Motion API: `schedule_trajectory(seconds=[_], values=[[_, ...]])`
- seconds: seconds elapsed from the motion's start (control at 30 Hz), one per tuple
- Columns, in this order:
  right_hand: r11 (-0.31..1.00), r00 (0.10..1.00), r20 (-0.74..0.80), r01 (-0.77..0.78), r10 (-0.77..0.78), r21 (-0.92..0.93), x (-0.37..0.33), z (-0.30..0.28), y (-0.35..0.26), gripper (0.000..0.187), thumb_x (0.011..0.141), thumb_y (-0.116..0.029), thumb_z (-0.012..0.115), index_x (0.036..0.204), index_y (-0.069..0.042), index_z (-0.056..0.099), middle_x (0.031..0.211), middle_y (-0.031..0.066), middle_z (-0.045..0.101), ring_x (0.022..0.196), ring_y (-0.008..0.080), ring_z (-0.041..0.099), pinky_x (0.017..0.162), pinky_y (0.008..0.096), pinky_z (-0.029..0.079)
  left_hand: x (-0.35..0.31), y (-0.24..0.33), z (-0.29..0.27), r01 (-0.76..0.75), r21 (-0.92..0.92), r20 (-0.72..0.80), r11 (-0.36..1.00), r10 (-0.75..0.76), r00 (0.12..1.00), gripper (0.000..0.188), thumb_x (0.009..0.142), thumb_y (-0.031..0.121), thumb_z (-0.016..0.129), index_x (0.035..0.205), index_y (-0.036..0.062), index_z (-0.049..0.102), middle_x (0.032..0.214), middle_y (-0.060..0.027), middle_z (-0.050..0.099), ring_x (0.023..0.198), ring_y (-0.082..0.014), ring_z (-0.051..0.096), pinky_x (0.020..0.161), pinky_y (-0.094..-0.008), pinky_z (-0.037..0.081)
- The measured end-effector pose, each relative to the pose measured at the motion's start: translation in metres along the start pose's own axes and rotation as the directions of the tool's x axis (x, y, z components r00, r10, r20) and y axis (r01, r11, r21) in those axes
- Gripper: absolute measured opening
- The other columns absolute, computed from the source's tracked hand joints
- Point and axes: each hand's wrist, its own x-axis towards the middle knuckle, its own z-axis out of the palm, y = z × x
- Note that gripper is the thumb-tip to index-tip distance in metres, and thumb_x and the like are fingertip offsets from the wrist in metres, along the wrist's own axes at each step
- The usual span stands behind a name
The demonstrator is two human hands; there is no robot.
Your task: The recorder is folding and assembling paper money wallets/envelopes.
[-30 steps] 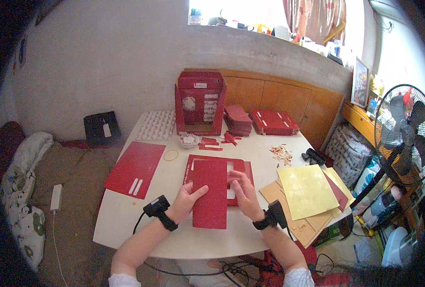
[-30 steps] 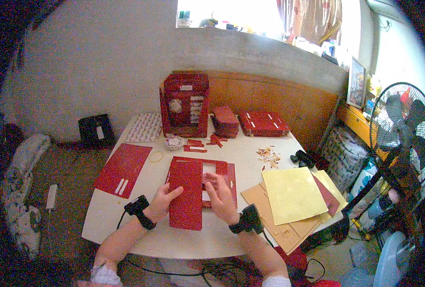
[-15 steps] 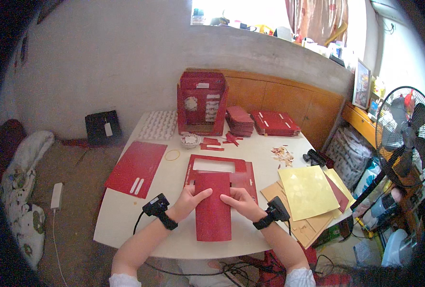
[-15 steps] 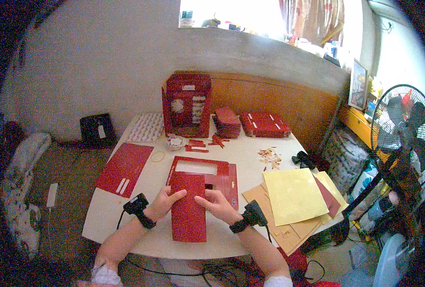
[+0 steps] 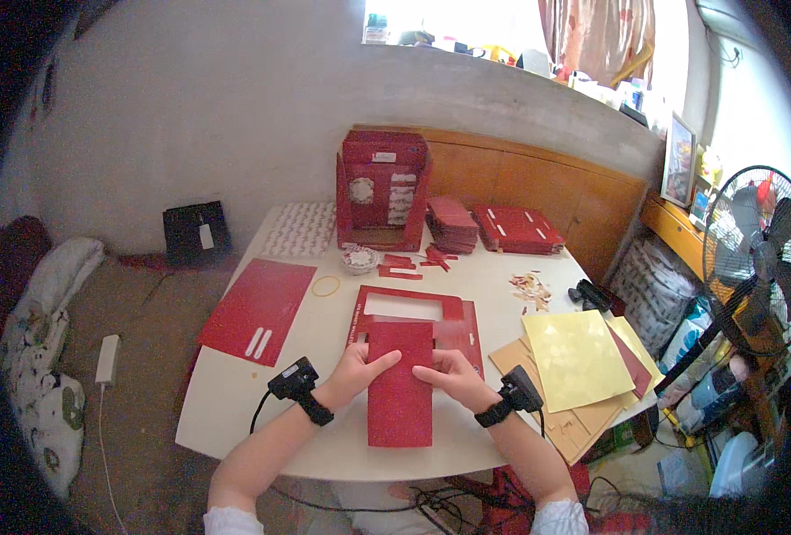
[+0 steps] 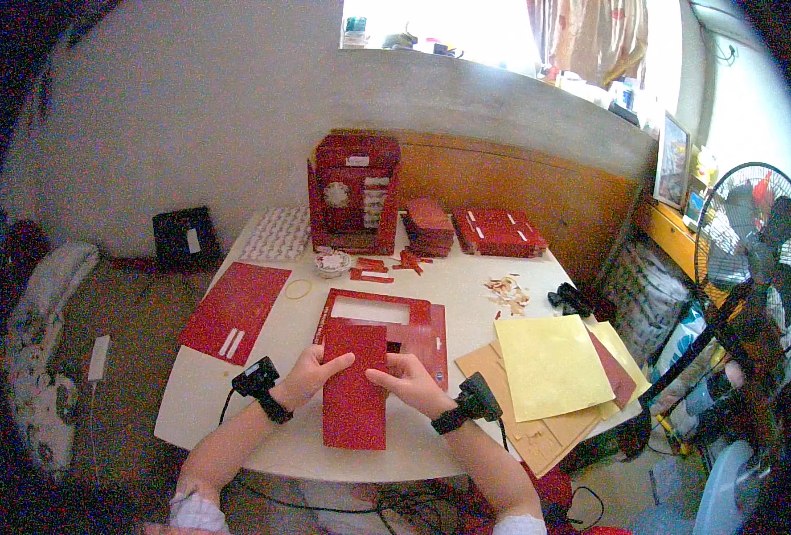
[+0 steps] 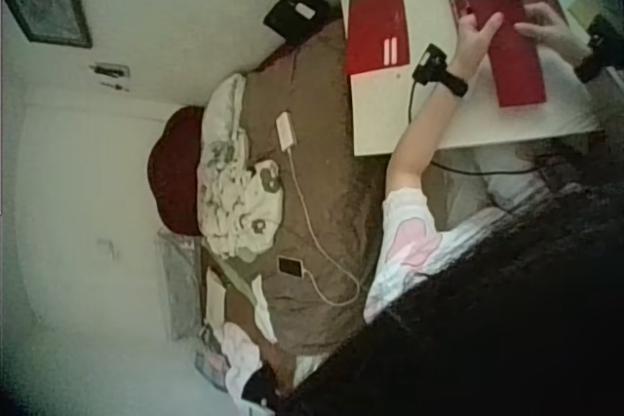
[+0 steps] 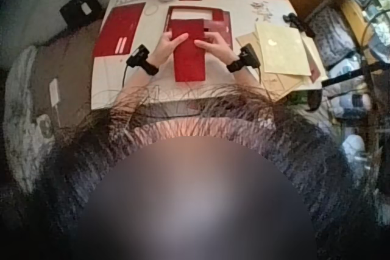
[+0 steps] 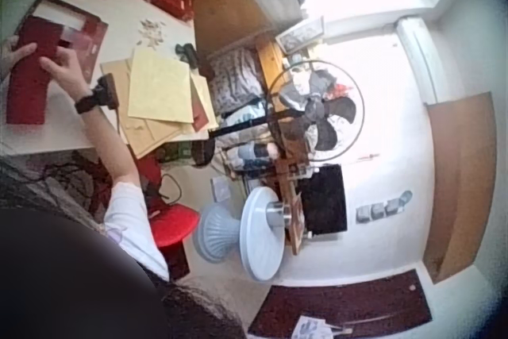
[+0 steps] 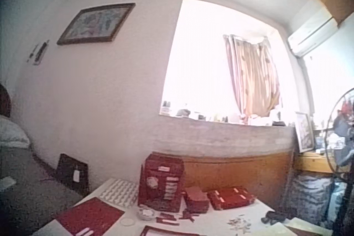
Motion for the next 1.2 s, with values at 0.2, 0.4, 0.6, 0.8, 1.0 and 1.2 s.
schedule_trajectory(seconds=[0.2,0.4,0.6,0.8,1.0,1.2], values=[[0.999,0.999,-0.015,-0.044,0.044,0.009,-0.001,-0.001,-0.004,0.03,0.084,-0.025,0.058,0.102,-0.001,0.056,0.09,0.0019,0.061,0.077,0.0084,0.057,0.065,0.0224,0.046,0.008,0.001,-0.021,0.142,0.055,-0.048,0.988,-0.139,0.989,0.029,0.086,0.026,0.054,0.096,-0.0009,0.059,0.086,-0.0053,0.063,0.075,-0.0101,0.059,0.067,-0.024,0.048],[0.987,0.985,-0.09,-0.154,0.149,-0.054,-0.002,-0.005,-0.013,0.031,0.084,-0.026,0.057,0.102,0.0,0.057,0.089,0.0026,0.061,0.078,0.0081,0.057,0.067,0.0219,0.046,0.022,-0.003,-0.1,0.037,0.676,-0.274,0.736,0.205,0.94,0.035,0.083,0.031,0.055,0.093,-0.0025,0.056,0.09,-0.0134,0.061,0.083,-0.0192,0.059,0.073,-0.0356,0.048],[0.993,0.972,-0.217,-0.109,0.096,-0.046,0.001,-0.006,-0.012,0.032,0.083,-0.027,0.058,0.1,0.0,0.057,0.085,0.002,0.061,0.074,0.0068,0.056,0.063,0.0208,0.045,0.01,-0.024,-0.149,0.617,0.786,-0.588,0.017,0.329,0.739,0.074,0.076,0.044,0.055,0.124,-0.0074,0.033,0.13,-0.0288,0.03,0.125,-0.0391,0.023,0.1,-0.0547,0.016],[0.995,0.948,-0.304,-0.097,0.098,0.019,0.002,-0.012,-0.01,0.022,0.085,-0.027,0.056,0.086,-0.005,0.055,0.062,-0.0048,0.049,0.046,0.0022,0.041,0.041,0.0171,0.031,0.01,-0.031,-0.16,0.692,0.722,-0.66,0.025,0.324,0.678,0.071,0.078,0.048,0.05,0.121,-0.0065,0.039,0.129,-0.0273,0.033,0.124,-0.038,0.027,0.099,-0.0537,0.02],[0.996,0.952,-0.293,-0.077,0.085,0.036,0.002,-0.012,-0.008,0.026,0.084,-0.026,0.058,0.095,-0.003,0.057,0.075,-0.0017,0.058,0.053,0.0026,0.046,0.043,0.0176,0.033,0.012,-0.024,-0.163,0.661,0.75,-0.646,0.014,0.229,0.728,0.067,0.078,0.051,0.049,0.112,-0.0062,0.047,0.121,-0.0271,0.043,0.115,-0.0383,0.039,0.092,-0.0533,0.029],[0.996,0.954,-0.285,-0.081,0.088,0.038,0.003,-0.016,-0.004,0.025,0.084,-0.026,0.057,0.096,-0.003,0.057,0.076,-0.0025,0.058,0.054,0.0022,0.046,0.044,0.0175,0.035,0.013,-0.022,-0.138,0.68,0.721,-0.609,-0.131,0.349,0.712,0.063,0.077,0.051,0.05,0.107,-0.005,0.052,0.115,-0.0266,0.048,0.112,-0.0388,0.042,0.092,-0.0515,0.031]])
